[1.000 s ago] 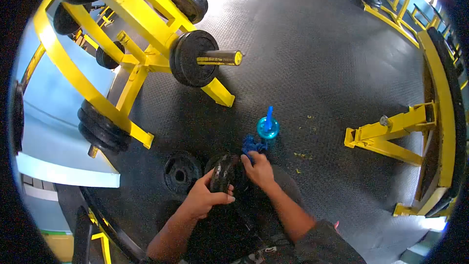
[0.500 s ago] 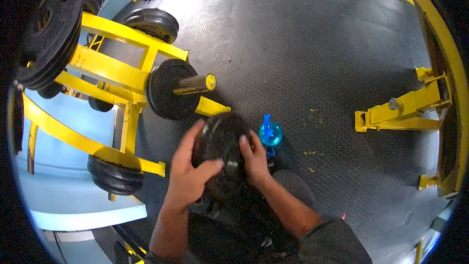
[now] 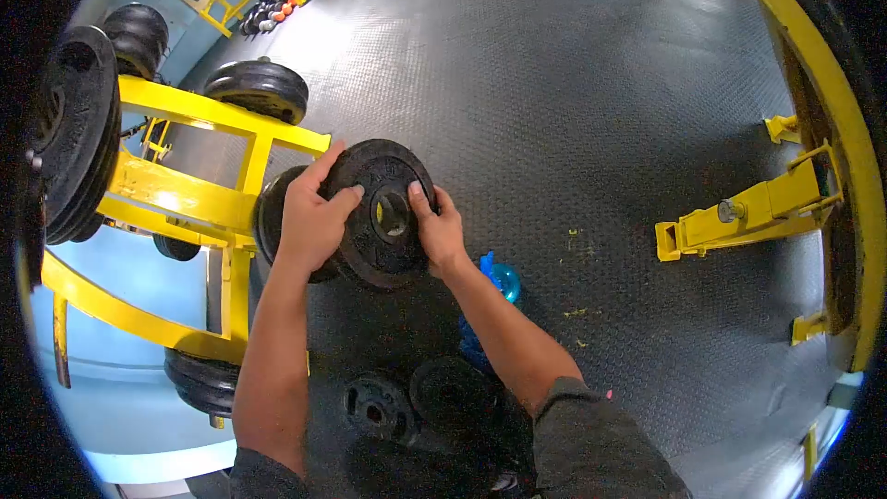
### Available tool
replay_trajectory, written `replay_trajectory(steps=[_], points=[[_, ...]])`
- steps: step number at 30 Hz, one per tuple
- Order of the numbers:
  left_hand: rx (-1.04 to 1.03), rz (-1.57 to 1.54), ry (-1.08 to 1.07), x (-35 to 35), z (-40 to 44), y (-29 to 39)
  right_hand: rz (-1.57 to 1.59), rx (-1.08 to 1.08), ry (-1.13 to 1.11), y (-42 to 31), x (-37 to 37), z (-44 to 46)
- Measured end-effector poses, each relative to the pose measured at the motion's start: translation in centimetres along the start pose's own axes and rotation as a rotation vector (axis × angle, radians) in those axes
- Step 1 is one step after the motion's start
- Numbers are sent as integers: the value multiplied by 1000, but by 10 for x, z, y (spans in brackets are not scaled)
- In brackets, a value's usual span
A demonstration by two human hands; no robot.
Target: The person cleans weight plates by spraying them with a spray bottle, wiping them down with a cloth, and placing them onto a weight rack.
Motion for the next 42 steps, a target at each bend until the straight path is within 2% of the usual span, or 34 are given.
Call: replay_trajectory(steps=[4, 7, 9, 13, 17, 18, 21, 24, 30, 33, 35, 37, 40, 42], points=[[40, 3, 31, -2, 1, -4, 49, -101, -67, 12, 0, 6], [-15, 63, 55, 2, 5, 6, 103, -143, -93, 3, -17, -1], [110, 37, -9, 6, 6, 2, 133, -163, -77, 9, -20, -2], [114, 87, 30, 24, 9, -6, 103, -158, -129, 25, -33, 8], [-6, 416, 141, 38, 8, -25, 37, -219, -115, 49, -39, 13], [6, 419, 140, 41, 9, -31, 37, -232, -115, 51, -42, 12], [-129, 576, 149, 46, 11, -34, 120, -249, -126, 61, -52, 12], [-199, 727, 116, 53, 12, -40, 130, -145, -179, 71, -60, 20], [-212, 752, 150, 66, 7, -57, 79, -213, -206, 75, -79, 14], [-185, 757, 140, 71, 8, -66, 154, -180, -213, 90, -79, 19], [-165, 755, 137, 72, 10, -68, 261, -187, -325, 99, -82, 25], [-150, 752, 132, 72, 10, -67, 248, -176, -334, 99, -82, 26], [-167, 806, 139, 71, 3, -63, 220, -134, -299, 99, -74, 25], [-295, 826, 264, 73, -18, -53, 192, -118, -257, 104, -59, 17]])
Point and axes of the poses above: each hand's wrist, its own z-axis towards the middle knuckle, its own x-axis out of the back of the hand, y = z × x, the point moved 4 cm from there along z, towards the middle knuckle, and after that the axes turned 2 degrees about -y, right-handed, at the moved point
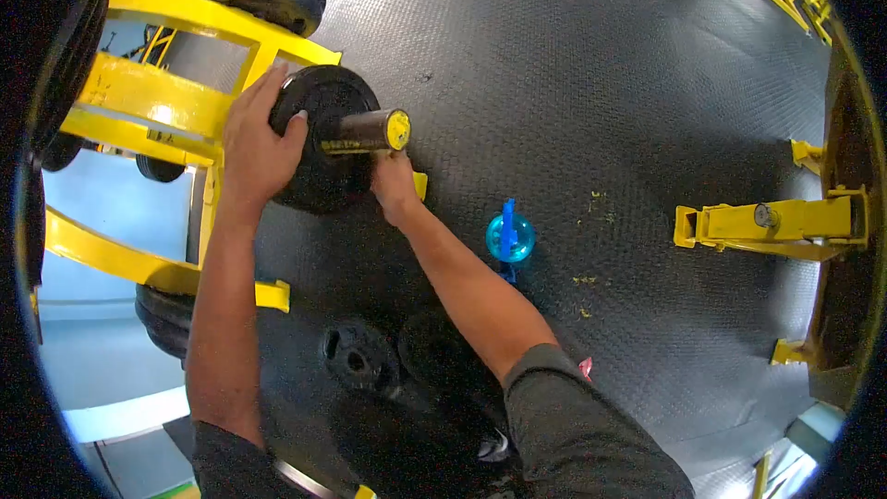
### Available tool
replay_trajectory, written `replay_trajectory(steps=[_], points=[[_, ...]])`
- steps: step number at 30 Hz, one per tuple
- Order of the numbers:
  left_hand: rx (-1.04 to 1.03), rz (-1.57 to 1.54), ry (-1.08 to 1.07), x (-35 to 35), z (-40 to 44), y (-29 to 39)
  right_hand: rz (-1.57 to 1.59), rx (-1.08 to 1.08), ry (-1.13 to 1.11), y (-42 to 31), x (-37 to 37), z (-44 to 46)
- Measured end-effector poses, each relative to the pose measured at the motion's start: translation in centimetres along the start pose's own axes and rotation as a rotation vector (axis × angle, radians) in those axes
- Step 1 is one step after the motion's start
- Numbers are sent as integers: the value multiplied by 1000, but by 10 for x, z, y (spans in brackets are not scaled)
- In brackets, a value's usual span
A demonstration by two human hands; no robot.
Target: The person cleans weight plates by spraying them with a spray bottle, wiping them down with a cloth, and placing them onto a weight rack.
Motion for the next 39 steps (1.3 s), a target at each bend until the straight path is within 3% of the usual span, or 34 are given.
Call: replay_trajectory(steps=[2, 4, 5, 8, 9, 10, 12, 13, 14, 15, 16, 18, 22, 24, 26, 28, 29, 31, 33, 35, 36, 39], points=[[115, -50, 2, 23, -34, 21, -815, 238, 109, -13, 25, -36], [252, -207, -23, 43, -84, 46, -1125, 185, 55, -38, 41, -108], [384, -397, -132, 48, -110, 59, -1101, 213, 132, -52, 42, -148], [584, -778, -492, 17, -203, 96, -1600, 308, 326, -52, 131, -214], [605, -898, -577, -6, -235, 107, -1624, 312, 289, -51, 151, -210], [636, -653, -867, -10, -246, 121, -1766, 449, 350, -55, 162, -201], [311, -210, -1624, 5, -254, 144, -1903, 621, 359, -59, 173, -184], [352, -219, -1587, 8, -267, 145, -1940, 417, 426, -59, 179, -168], [405, -510, -1243, 7, -273, 148, -1968, 212, 488, -56, 186, -150], [437, -759, -866, 15, -274, 145, -1918, 398, 338, -57, 201, -135], [477, -751, -813, 25, -276, 140, -1632, 632, 149, -58, 207, -123], [545, -499, -817, 48, -282, 130, -1623, 327, 30, -59, 216, -97], [723, -617, -915, 56, -306, 108, -1778, 383, -187, -77, 160, -143], [715, -600, -960, 51, -308, 103, -1514, 370, -202, -86, 110, -197], [735, -633, -896, 38, -308, 108, -1377, 210, -436, -84, 89, -232], [739, -644, -851, 8, -312, 120, -1555, -362, -621, -73, 88, -257], [724, -612, -990, -9, -318, 126, -1570, -363, -619, -69, 85, -265], [711, -545, -1092, 1, -329, 135, -1752, -603, -883, -49, 85, -290], [700, -447, -1288, -3, -343, 137, -1789, -560, -957, -37, 67, -298], [638, -419, -1297, -30, -360, 143, -1820, -356, -1152, -31, 83, -294], [585, -391, -1294, -31, -363, 146, -1819, -364, -1146, -32, 82, -294], [502, -416, -1374, -34, -365, 154, -2202, -301, -1288, -28, 77, -286]])
Point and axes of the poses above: each hand's wrist, its own z-axis towards the middle knuckle, its own x-axis out of the back of the hand, y = z × x, the point moved 4 cm from there along z, towards the middle knuckle, and after that the axes turned 2 degrees about -y, right-handed, at the moved point
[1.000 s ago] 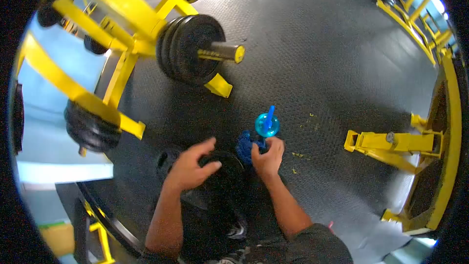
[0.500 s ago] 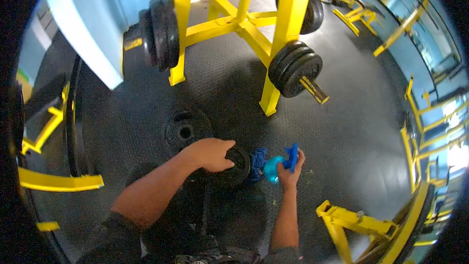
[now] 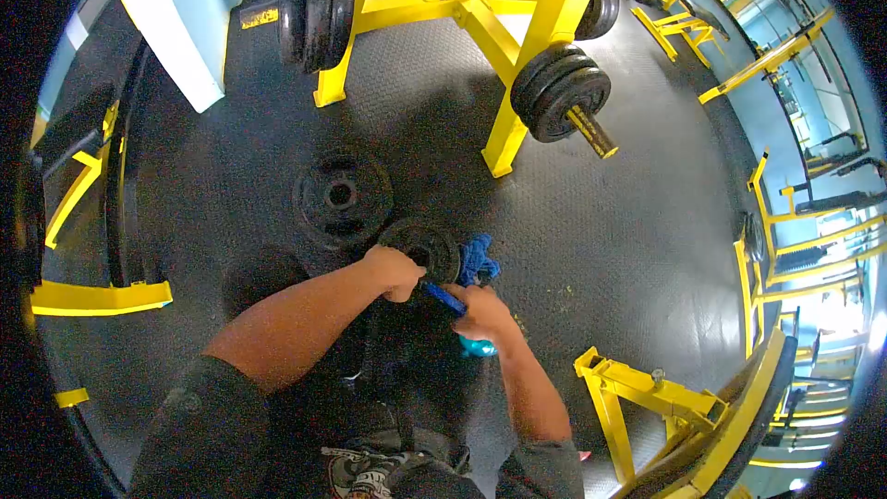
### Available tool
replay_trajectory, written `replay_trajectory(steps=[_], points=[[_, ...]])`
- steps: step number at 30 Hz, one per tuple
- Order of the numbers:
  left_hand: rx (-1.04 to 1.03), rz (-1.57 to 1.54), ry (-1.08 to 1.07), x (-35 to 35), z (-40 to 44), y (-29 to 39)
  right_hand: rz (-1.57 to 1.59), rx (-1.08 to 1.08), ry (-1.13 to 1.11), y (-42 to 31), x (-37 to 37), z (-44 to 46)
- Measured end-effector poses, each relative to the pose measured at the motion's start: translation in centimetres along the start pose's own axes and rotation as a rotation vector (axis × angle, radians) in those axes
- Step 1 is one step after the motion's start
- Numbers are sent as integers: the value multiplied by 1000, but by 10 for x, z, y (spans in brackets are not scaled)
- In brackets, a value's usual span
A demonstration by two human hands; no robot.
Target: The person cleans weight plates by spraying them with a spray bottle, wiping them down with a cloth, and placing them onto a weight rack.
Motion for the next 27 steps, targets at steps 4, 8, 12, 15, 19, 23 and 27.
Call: replay_trajectory(steps=[4, 8, 12, 15, 19, 23, 27], points=[[-12, 13, -54, -5, 4, -2, -33, 32, -100, 11, -6, -2], [-29, 52, -80, -4, 5, 2, -56, -55, -113, 23, -4, -11], [-22, 61, -42, 4, 11, 2, -89, -117, 136, 42, -2, -7], [-11, 66, -72, 11, 9, -1, -121, -77, 126, 33, 6, 3], [24, 30, 44, 15, 13, -9, 7, 71, 91, 11, 18, 25], [68, 41, 114, 27, 9, -9, 133, 145, 126, 57, 17, 35], [12, 36, 272, 44, 12, 1, 224, -171, 759, 147, 10, 26]])
Point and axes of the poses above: each hand's wrist, its own z-axis towards the middle knuckle, its own x-axis out of the back of the hand, y = z × x, the point moved 4 cm from there along z, towards the middle knuckle, and after that the axes turned 2 degrees about -y, right-handed, at the moved point
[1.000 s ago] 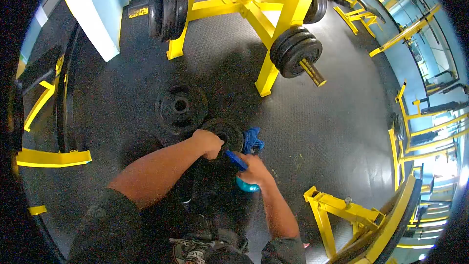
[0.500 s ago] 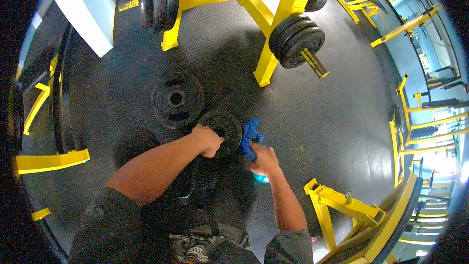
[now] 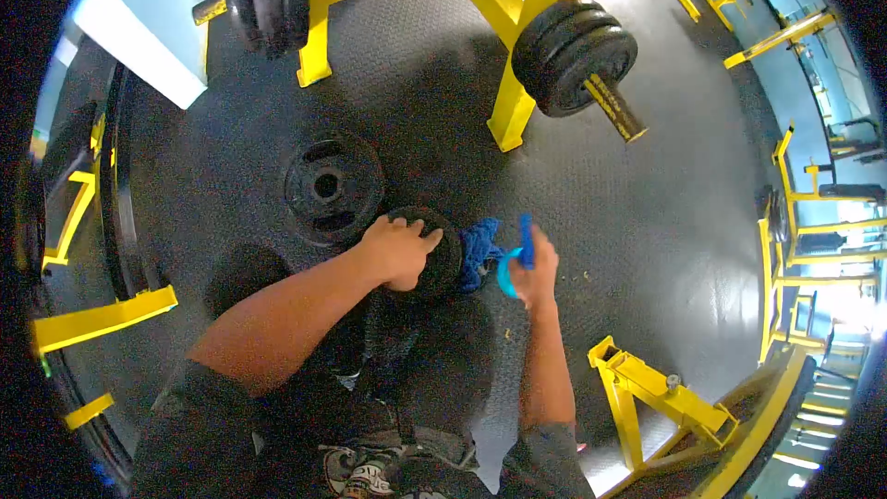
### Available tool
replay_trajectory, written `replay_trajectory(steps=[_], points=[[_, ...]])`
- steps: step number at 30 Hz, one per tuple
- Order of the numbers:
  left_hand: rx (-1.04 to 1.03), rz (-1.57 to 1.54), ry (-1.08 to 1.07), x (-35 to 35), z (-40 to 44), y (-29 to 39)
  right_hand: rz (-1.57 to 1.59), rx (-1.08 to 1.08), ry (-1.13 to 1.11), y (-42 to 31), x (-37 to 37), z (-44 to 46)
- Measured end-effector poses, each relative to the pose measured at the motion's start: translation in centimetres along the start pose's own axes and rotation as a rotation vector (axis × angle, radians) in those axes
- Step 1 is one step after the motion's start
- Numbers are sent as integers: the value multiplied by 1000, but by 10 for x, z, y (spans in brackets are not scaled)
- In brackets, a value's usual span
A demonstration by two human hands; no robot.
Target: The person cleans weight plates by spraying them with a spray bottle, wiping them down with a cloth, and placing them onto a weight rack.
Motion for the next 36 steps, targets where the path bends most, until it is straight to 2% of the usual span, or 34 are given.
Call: replay_trajectory(steps=[1, 3, 4, 6, 8, 10, 11, 14, 15, 17, 18, 19, 21, 23, 24, 26, 28, 30, 32, 34, 36], points=[[-29, -36, -17, 8, -2, 1, 9, -19, 5, 15, -10, -1], [-36, -13, -17, 7, 5, 0, 223, -45, 423, 43, -12, 1], [-33, -11, -6, 8, 6, 1, 224, -69, 431, 48, -17, 2], [-27, -2, -61, 12, 8, 1, 438, -168, 472, 62, -30, -3], [-13, -2, -119, 20, 12, -4, 393, -245, 494, 70, -37, -12], [-21, -187, -23, 33, 18, -11, 383, -273, 440, 66, -35, -14], [-17, -223, 24, 41, 19, -17, 195, -349, 390, 68, -36, -18], [12, -270, 103, 74, 14, -22, 161, -346, 425, 55, -35, -34], [-15, -290, 155, 83, 12, -23, -23, -466, 468, 64, -45, -53], [-103, -303, 249, 92, 13, -24, 276, -762, 178, 63, -50, -84], [-94, -312, 259, 96, 12, -23, 146, -986, -127, 1, -26, -76], [-119, -335, 235, 101, 9, -19, 104, -895, -285, -5, -41, -86], [-132, -366, 149, 109, 1, -10, -1, -362, -201, -56, -54, -72], [-128, -324, 159, 104, -3, -6, -214, -215, -105, -77, -63, -37], [-123, -277, 172, 103, -5, -5, -216, -208, -93, -59, -80, -31], [-116, -263, 209, 100, -15, -3, -311, -191, -305, -2, -129, -22], [-110, -253, 238, 101, -26, -6, -270, -286, -442, 10, -115, -2], [-41, -281, 197, 101, -34, -11, -212, -295, -458, 10, -108, 0], [-28, -314, 196, 103, -40, -11, 53, -586, -288, -35, -64, -9], [-5, -351, 184, 104, -45, -12, 150, -555, -115, -94, -27, -27], [-7, -288, 233, 107, -46, -1, 73, -242, -81, -117, -48, -55]])
Point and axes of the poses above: each hand's wrist, its own z-axis towards the middle knuckle, its own x-axis out of the back of the hand, y = z × x, the point moved 4 cm from there along z, towards the middle knuckle, and after that the axes turned 2 degrees about -y, right-handed, at the moved point
